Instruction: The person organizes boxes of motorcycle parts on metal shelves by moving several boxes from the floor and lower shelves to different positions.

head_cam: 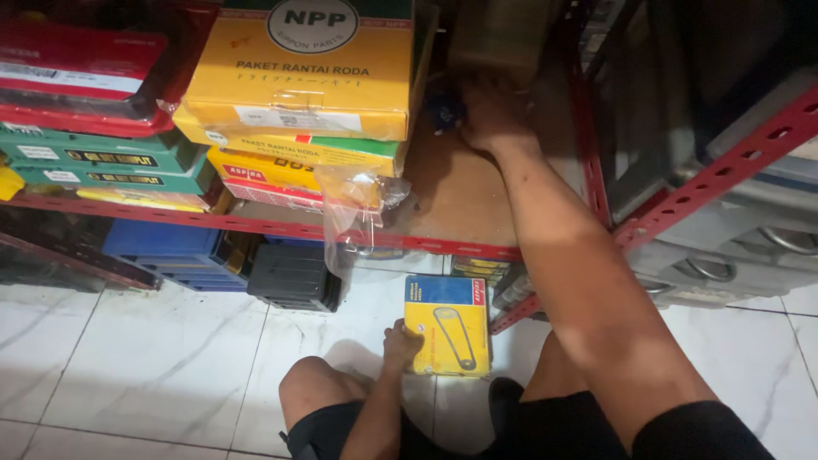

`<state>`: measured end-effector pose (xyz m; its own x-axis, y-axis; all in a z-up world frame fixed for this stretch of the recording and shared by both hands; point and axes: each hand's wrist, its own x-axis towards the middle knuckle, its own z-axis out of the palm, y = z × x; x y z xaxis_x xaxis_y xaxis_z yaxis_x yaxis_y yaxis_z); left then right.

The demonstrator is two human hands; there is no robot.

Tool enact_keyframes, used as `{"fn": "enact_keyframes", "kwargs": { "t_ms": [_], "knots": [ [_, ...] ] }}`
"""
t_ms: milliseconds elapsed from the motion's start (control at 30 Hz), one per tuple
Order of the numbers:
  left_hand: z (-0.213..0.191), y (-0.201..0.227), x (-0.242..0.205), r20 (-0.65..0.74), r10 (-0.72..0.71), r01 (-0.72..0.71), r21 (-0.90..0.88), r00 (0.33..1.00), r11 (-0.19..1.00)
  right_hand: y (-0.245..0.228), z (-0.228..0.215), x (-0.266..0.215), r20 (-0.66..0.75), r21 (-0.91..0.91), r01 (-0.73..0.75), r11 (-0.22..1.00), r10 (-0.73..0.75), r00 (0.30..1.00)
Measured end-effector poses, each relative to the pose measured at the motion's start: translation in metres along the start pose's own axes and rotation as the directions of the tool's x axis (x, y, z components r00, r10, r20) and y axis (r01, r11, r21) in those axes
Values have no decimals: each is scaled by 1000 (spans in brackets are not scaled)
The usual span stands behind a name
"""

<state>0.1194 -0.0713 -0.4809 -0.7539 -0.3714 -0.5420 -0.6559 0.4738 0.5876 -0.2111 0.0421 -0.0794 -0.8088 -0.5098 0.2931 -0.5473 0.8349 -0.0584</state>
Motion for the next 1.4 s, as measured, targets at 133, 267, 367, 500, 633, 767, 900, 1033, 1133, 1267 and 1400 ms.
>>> {"fn": "enact_keyframes", "kwargs": {
  "t_ms": [133, 267, 367, 500, 633, 767, 900, 1033, 1133, 1267, 1400],
  "knots": [
    [-1, 3, 1, -3, -27, 27, 15, 1000, 1000, 2, -20, -4, 216, 56, -235, 970, 218, 952],
    [-1, 0, -3, -4, -25, 25, -23, 1000, 999, -3, -40, -3, 59, 65, -130, 989, 126, 990],
    [-2, 1, -4, -4, -28, 28, -29, 1000, 999, -8, -39, 4, 113, 138, -360, 923, 347, 931],
    [-3, 3, -7, 3, -42, 42, -35, 999, 998, -5, -23, 10, -29, 12, -322, 947, 322, 946],
    [-5, 5, -8, 22, -62, 62, -29, 998, 998, -3, -12, 16, 101, -49, -320, 946, 324, 941],
    [-6, 7, -4, 26, -77, 77, -18, 997, 997, 3, -11, 11, -30, 52, -304, 951, 306, 951],
    [-5, 3, -4, 8, -45, 45, -62, 999, 997, 12, -2, 17, -106, 172, -300, 938, 321, 941],
    [-2, 1, -5, -10, -52, 51, -79, 999, 996, 26, 8, 25, -302, 479, -69, 875, 238, 923],
    [-3, -3, -5, -2, -24, 24, -101, 1000, 995, 21, -6, 17, 243, 500, -466, 730, 398, 885],
    [-4, 2, -2, 13, -58, 58, -53, 998, 997, 9, -21, 7, 44, 334, -296, 895, 299, 953],
    [-4, 1, -2, 24, -62, 63, -48, 998, 997, 10, -24, 3, 188, 258, -292, 921, 249, 950]
  ]
}}
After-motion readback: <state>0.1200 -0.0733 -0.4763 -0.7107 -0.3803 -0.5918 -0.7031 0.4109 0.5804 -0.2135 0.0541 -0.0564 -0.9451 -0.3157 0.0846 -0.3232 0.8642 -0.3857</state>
